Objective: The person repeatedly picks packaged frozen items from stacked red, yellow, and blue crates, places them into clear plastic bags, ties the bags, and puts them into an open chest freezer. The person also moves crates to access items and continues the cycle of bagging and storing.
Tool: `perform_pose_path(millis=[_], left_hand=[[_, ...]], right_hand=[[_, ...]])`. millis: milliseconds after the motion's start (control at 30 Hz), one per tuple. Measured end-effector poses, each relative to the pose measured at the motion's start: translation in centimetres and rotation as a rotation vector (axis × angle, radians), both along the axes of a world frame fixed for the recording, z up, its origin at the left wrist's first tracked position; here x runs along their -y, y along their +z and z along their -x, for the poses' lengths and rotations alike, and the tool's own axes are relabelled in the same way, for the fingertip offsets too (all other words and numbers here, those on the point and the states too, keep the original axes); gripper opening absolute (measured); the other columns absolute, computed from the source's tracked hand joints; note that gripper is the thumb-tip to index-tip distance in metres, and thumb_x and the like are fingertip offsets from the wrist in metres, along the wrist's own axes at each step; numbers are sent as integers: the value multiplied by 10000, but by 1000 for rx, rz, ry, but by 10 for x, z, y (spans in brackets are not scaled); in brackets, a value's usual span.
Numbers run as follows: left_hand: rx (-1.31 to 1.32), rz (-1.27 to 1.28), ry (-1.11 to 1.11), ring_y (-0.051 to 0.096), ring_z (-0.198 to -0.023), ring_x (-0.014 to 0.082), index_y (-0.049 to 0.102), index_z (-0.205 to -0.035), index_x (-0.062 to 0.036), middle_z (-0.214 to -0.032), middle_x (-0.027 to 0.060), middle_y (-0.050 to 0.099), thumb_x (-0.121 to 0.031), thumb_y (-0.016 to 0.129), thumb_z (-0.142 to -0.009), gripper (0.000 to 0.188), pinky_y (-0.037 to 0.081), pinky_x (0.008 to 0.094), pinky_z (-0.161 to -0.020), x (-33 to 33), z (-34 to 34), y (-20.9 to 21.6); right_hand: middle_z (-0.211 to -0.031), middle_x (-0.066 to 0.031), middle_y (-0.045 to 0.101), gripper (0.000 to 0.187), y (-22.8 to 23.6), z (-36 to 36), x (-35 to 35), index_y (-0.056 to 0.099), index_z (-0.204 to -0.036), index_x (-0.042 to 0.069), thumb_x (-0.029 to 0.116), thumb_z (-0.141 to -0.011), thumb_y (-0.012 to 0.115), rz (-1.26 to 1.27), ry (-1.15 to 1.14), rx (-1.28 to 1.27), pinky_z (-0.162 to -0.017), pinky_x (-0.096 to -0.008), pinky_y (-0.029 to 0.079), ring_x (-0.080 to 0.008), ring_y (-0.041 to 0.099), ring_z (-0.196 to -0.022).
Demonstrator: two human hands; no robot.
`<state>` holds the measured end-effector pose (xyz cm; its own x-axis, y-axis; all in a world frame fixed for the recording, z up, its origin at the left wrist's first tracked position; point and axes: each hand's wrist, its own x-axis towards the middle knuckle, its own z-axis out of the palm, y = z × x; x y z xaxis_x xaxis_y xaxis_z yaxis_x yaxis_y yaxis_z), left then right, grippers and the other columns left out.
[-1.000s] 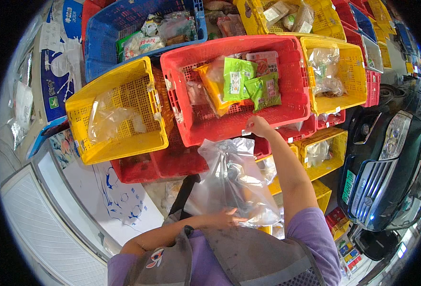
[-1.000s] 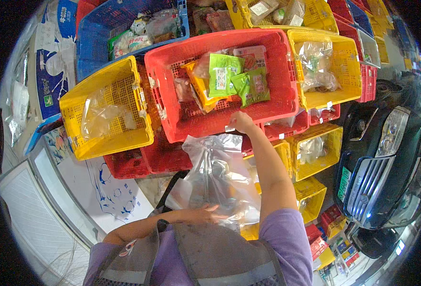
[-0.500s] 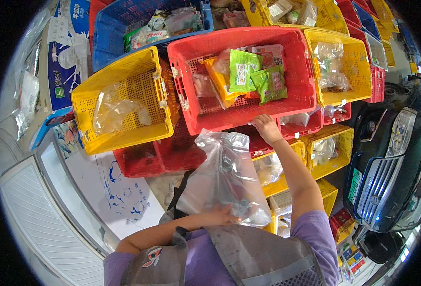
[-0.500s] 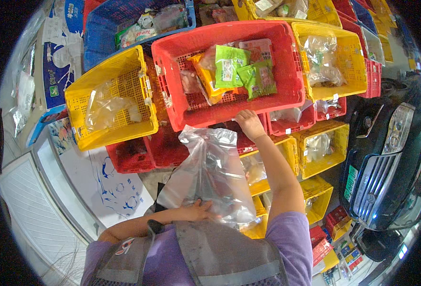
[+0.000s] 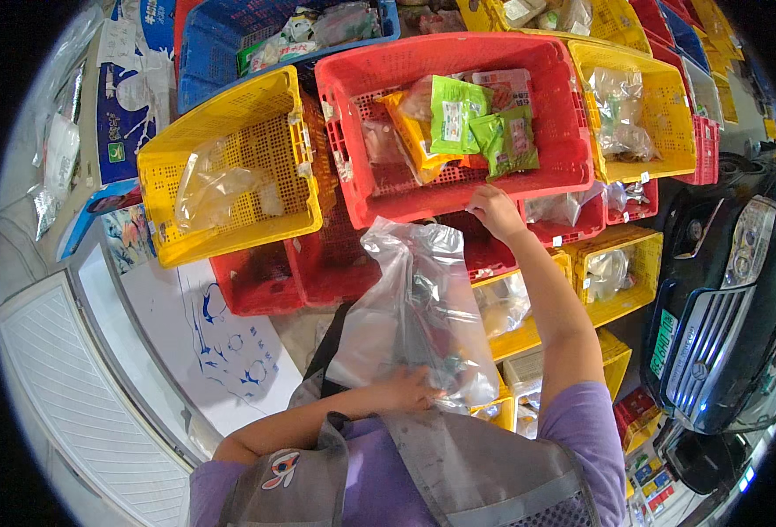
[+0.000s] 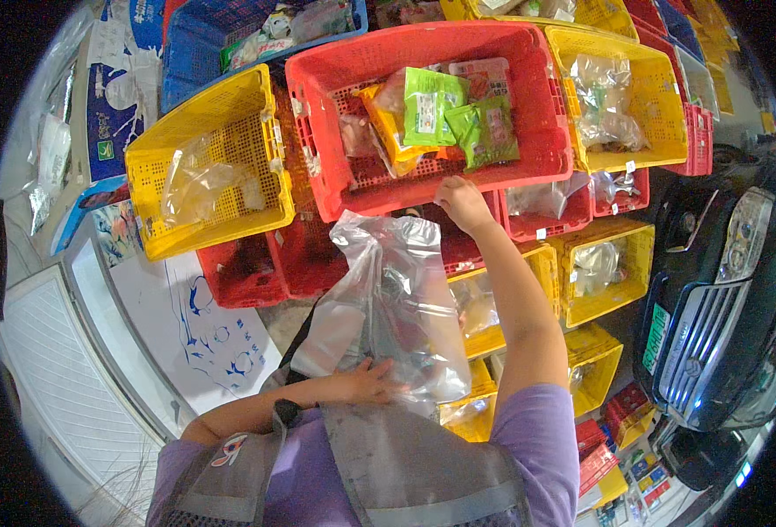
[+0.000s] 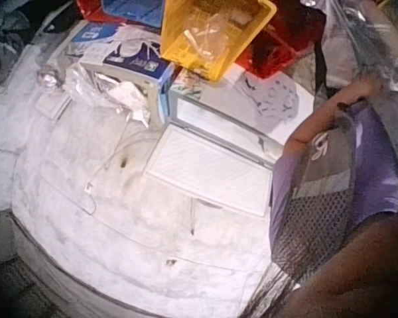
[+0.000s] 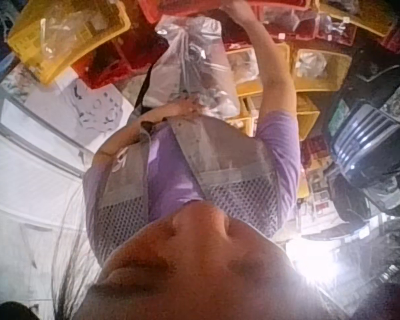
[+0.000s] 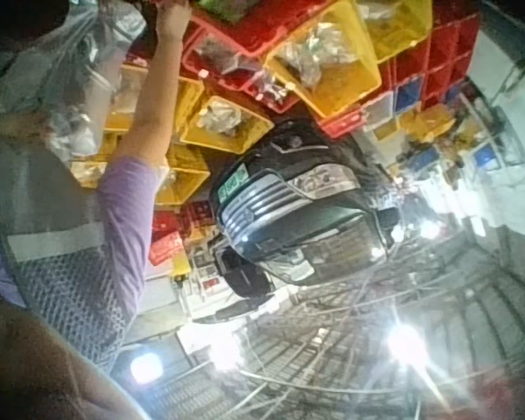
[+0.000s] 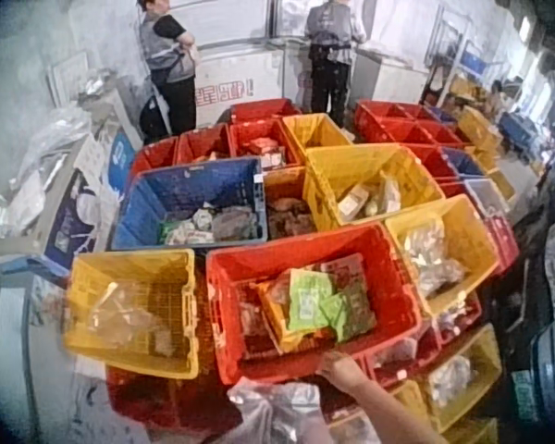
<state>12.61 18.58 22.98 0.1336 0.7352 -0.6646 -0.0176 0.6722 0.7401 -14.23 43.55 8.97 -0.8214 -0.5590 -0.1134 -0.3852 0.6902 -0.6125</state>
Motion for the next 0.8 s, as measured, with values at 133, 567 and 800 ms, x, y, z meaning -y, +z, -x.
perform_pose_path(millis=[133,567,800], left_hand=[[33,-53,60,214,-1357,468,328,-1446,-381,-1444,282,288,-431,408,-956,499,169,641,-1049,2,15,15],[23,-133,21,120,-1365,551,234,-1440,-496,-1450,397,151,-463,435,-944,537,163,683,-1042,9,-18,-11],[204,-63,-18,199,-1358,524,195,-1470,-434,-1471,396,-70,-545,386,-947,567,202,595,-1093,11,11,2]], right_hand=[[-824,-99,637,63,16,-40,7,654,-795,47,59,-746,692,221,-177,-48,-722,-389,492,-283,616,-807],[-819,-76,702,284,-31,-201,65,706,-956,63,247,-743,745,281,-289,1098,-720,-302,505,-184,650,-756],[-1367,-157,469,651,59,-167,112,398,-1393,75,415,-880,611,-260,-312,124,-1038,-487,307,-292,432,-1266]])
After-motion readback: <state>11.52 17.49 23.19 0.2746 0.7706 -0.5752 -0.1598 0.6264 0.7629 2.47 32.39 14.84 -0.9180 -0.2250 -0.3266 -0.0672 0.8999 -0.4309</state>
